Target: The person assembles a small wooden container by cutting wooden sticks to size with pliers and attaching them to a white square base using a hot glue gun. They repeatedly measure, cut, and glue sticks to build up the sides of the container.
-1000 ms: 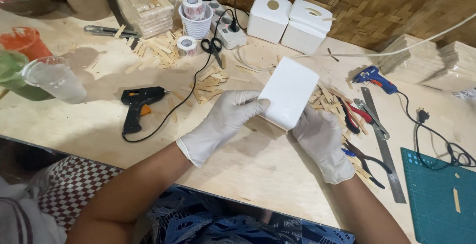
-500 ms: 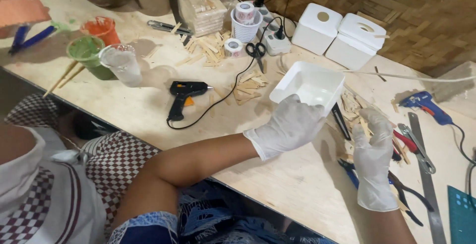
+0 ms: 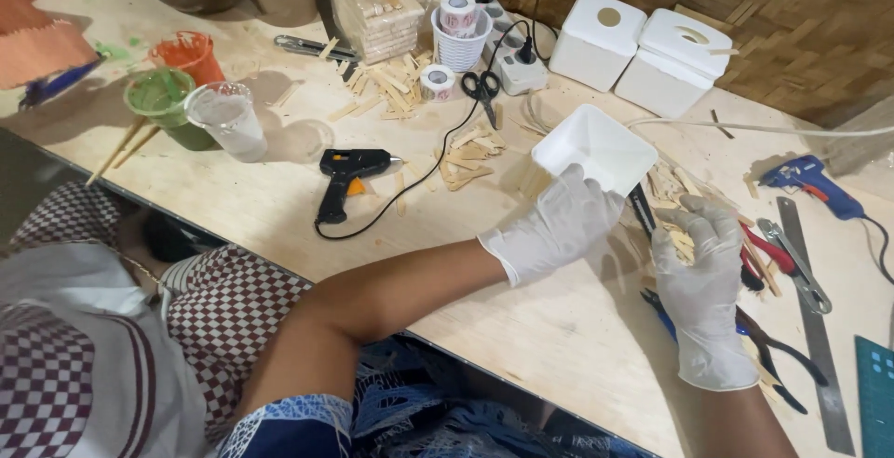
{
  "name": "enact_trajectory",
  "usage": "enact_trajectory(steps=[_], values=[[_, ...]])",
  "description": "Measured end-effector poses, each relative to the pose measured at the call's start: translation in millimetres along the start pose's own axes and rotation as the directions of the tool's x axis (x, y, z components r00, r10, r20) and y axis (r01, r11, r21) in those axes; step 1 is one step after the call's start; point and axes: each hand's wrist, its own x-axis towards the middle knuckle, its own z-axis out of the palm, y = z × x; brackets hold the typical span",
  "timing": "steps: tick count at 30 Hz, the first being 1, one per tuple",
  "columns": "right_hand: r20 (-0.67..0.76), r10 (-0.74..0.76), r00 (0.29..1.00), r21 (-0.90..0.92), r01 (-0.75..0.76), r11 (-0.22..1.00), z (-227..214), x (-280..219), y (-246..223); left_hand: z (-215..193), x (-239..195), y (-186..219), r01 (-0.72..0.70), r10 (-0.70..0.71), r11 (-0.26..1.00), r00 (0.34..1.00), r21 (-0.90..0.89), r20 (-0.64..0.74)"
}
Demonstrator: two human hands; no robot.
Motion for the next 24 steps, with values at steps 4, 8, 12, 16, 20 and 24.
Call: enact_trajectory(steps=[4,8,12,16,20,24], values=[[0.025,0.033,0.999,-0.024,-0.032,0.999,0,0,1,-27,-5,-30,0.027,-0.067,0.991,0.945,-0.130,-0.321],[0.037,0.026,0.999,-0.106,-0.022,0.994,-2,-2,4,-92,-30,-57,0.111,-0.149,0.979,0.963,-0.171,-0.224],[0.070,0.093,0.993,-0.065,-0.089,0.994,-6,-6,-12,-153,-66,-88,0.105,-0.273,0.924,0.856,-0.368,-0.440],[0.152,0.035,0.988,-0.073,-0.024,0.997,-2,-11,-21,-161,-110,-96,0.179,-0.413,0.842,0.821,-0.509,-0.394],[0.184,-0.027,0.983,-0.201,0.065,0.978,10,-23,-18,-143,-156,-91,0.414,-0.606,0.737,0.754,-0.534,-0.253],[0.250,0.140,0.958,-0.244,-0.078,0.967,17,-25,-31,-140,-185,-84,0.570,-0.630,0.756,0.767,-0.321,-0.124]])
